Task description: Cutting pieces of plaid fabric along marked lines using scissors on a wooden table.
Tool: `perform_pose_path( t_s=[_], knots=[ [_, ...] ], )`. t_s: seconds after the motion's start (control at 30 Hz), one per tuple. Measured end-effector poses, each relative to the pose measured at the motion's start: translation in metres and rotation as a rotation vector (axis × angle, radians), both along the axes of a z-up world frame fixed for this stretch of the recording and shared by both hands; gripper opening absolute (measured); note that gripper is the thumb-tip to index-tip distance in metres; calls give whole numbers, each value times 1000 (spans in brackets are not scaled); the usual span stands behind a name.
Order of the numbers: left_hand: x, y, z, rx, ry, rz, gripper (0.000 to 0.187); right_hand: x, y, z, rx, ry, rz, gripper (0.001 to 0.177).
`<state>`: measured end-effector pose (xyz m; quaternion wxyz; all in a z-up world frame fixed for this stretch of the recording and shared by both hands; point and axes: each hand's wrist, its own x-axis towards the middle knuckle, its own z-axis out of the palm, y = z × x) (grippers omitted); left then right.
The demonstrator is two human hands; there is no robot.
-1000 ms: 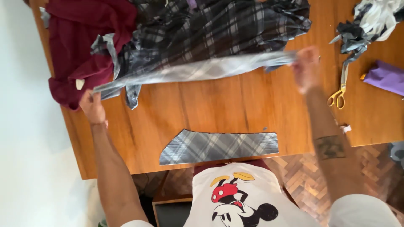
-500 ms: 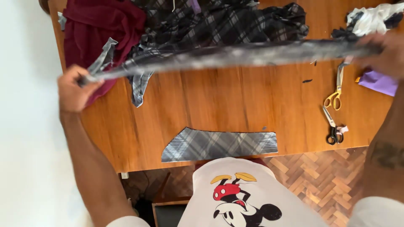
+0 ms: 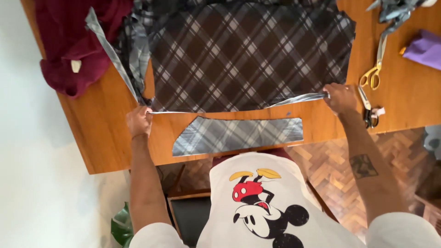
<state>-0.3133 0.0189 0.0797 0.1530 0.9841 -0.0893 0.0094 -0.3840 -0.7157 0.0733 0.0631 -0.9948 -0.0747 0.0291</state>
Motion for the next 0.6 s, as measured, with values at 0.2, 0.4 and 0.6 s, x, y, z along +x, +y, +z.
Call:
perform_pose_path(
  t_s=[0.2, 0.4, 0.6],
  knots=[
    [-23, 14, -33, -188, 23, 92, 9, -22, -17, -34, 132, 80, -33, 14],
    [-14, 34, -37, -280, 13, 176, 9, -32, -2, -5, 84, 96, -64, 16],
    [-6, 42, -29, -140, 167, 209, 9, -57, 6, 11, -146, -23, -72, 19]
  ],
)
